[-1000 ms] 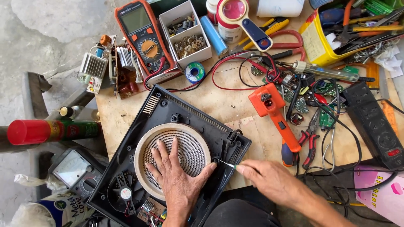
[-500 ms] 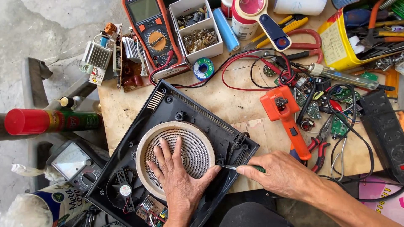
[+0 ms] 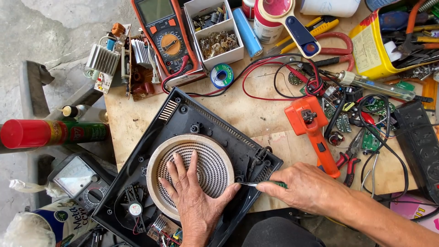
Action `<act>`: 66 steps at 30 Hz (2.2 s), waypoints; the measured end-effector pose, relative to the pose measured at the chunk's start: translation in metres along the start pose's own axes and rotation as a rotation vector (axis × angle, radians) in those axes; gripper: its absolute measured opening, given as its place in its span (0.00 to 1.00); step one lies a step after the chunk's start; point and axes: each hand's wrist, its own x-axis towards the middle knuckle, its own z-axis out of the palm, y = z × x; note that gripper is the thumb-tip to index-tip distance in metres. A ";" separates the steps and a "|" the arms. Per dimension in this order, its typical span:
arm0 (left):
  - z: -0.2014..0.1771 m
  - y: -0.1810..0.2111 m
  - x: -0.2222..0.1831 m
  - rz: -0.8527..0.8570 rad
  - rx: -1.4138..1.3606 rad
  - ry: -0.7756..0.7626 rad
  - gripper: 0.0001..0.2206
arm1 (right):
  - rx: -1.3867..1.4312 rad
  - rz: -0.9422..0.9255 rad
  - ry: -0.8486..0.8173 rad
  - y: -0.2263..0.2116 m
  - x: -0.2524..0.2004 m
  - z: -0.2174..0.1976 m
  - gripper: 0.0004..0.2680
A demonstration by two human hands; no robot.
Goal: Repairing an induction cooker by prying the casing and adjusting the internal heating coil with a screwdriver.
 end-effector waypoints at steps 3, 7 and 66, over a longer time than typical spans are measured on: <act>0.001 0.000 -0.002 0.003 0.004 0.005 0.67 | -0.057 0.003 0.036 -0.004 -0.003 0.006 0.19; -0.001 0.002 -0.003 0.016 0.007 0.008 0.66 | -0.154 -0.084 0.172 0.003 0.001 0.025 0.23; -0.003 0.002 0.001 -0.008 -0.016 -0.014 0.66 | -0.127 0.043 0.023 -0.017 0.007 -0.026 0.23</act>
